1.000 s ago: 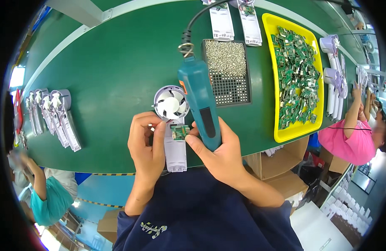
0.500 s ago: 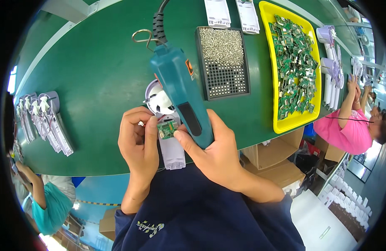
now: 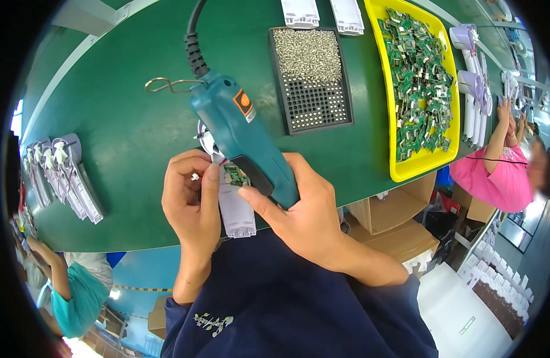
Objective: Assembling components of portable handheld fans on an assembly line.
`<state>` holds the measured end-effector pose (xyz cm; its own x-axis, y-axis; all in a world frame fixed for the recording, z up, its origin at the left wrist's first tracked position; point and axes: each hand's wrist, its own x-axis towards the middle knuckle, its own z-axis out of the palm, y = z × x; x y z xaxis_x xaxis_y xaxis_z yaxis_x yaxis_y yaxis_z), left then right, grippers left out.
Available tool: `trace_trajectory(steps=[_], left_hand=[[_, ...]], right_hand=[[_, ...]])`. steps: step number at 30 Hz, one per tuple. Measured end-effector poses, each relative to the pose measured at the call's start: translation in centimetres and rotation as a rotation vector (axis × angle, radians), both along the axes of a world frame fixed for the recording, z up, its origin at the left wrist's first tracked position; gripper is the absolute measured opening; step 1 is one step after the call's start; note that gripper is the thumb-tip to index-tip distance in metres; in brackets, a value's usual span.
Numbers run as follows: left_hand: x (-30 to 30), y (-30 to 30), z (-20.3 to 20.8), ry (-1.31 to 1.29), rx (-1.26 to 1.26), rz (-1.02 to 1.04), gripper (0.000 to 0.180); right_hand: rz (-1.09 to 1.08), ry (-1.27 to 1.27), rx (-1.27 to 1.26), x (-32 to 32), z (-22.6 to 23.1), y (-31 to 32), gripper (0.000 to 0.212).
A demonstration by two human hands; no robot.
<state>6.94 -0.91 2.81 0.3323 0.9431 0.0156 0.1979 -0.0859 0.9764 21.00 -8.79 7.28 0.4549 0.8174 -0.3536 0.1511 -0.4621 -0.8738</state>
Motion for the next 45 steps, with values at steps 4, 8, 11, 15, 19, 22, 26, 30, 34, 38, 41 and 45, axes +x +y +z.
trace_trajectory(steps=[4, 8, 11, 15, 19, 22, 26, 30, 34, 38, 41, 45], left_hand=[[0.1, 0.1, 0.3, -0.020, -0.081, -0.002, 0.012], [0.0, -0.4, 0.6, -0.065, -0.205, 0.008, 0.013], [0.0, -0.4, 0.3, -0.052, -0.165, 0.008, 0.012], [0.1, -0.3, 0.2, -0.079, -0.165, 0.018, 0.011], [0.2, -0.3, 0.3, -0.071, -0.180, 0.010, 0.011], [0.0, -0.4, 0.1, -0.069, -0.163, 0.009, 0.011], [0.0, -0.3, 0.1, -0.089, -0.174, 0.003, 0.011], [0.1, -0.1, 0.7, -0.104, -0.250, 0.003, 0.011], [0.2, 0.3, 1.3, -0.110, -0.326, -0.015, 0.009], [0.2, 0.2, 0.5, -0.028, -0.124, -0.041, 0.011], [0.1, 0.1, 0.8, 0.066, 0.016, -0.074, 0.017], [0.5, 0.0, 1.0, 0.090, 0.013, -0.058, 0.018]], right_hand=[[-0.096, 0.034, 0.095, 0.1, -1.4, -0.2, 0.035], [-0.115, 0.083, 0.073, 0.2, -0.3, 0.6, 0.034], [-0.113, 0.017, 0.113, 0.0, -0.8, 1.1, 0.033], [-0.084, 0.011, 0.076, 0.3, -0.5, 1.3, 0.032], [-0.144, 0.131, 0.082, 0.2, -0.6, 1.5, 0.031], [-0.100, 0.067, 0.064, 0.3, -1.2, 1.4, 0.032], [-0.070, 0.074, 0.026, 0.7, -0.9, 1.4, 0.032], [-0.084, 0.097, 0.079, 0.6, -1.6, 1.6, 0.031], [-0.111, 0.173, 0.111, 0.7, -2.0, 2.2, 0.030], [-0.083, 0.161, 0.107, 1.0, -1.8, 2.3, 0.029], [-0.118, 0.206, 0.070, 0.9, -1.7, 2.4, 0.028], [-0.088, 0.173, 0.074, 1.0, -1.8, 2.5, 0.028]])
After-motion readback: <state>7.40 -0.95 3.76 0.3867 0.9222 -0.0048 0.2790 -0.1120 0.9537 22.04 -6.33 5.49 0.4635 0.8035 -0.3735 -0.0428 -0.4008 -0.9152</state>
